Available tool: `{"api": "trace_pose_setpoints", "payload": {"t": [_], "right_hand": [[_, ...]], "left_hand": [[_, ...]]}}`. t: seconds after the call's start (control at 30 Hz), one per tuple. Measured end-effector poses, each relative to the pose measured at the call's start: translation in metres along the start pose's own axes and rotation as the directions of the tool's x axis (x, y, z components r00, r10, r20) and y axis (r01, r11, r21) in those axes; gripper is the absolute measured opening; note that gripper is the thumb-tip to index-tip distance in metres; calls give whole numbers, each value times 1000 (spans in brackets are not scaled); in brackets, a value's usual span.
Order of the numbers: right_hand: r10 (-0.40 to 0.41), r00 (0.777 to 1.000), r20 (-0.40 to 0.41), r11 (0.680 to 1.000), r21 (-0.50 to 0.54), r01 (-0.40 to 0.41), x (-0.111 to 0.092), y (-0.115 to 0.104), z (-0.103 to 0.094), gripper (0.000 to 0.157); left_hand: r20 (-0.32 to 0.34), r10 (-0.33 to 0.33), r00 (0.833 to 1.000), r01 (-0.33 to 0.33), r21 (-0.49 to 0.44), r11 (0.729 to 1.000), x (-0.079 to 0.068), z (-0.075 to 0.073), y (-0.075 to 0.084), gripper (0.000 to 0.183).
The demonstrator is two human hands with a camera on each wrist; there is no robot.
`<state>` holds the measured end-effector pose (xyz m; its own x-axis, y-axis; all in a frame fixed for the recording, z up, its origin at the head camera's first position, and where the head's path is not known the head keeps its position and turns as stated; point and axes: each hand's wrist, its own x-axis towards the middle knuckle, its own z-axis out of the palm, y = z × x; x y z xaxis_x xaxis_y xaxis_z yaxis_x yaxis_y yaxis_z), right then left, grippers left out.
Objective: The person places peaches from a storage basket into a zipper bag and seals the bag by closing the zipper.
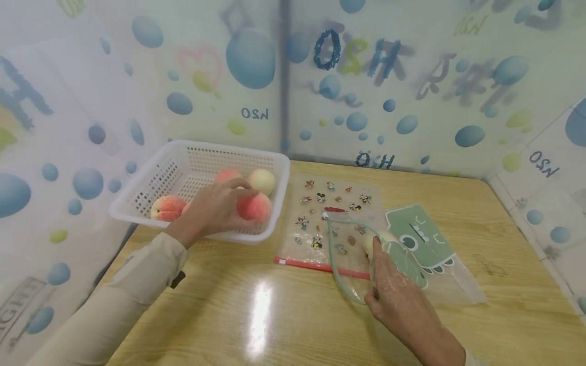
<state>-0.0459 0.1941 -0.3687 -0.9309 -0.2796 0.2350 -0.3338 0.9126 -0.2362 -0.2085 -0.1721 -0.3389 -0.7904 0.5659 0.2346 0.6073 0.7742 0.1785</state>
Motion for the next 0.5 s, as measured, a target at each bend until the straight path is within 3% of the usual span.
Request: {"api": "trace_pose_setpoints", "payload": {"t": [0.3, 0.4, 0.5], "right_hand": [[-3, 1000, -13, 1000, 14, 3, -2, 1, 3, 99], [-15, 999, -29, 1000, 14, 16, -3, 2, 3, 99], [-20, 999, -27, 1000, 9, 20, -3, 2, 3, 100]], "left_hand": [[-145, 69, 987, -68, 15, 998, -2, 0, 1, 70], [-229, 109, 967, -111, 5, 994, -3, 1, 2, 70], [-318, 145, 937, -156, -11, 988, -4, 4, 4, 72]]}}
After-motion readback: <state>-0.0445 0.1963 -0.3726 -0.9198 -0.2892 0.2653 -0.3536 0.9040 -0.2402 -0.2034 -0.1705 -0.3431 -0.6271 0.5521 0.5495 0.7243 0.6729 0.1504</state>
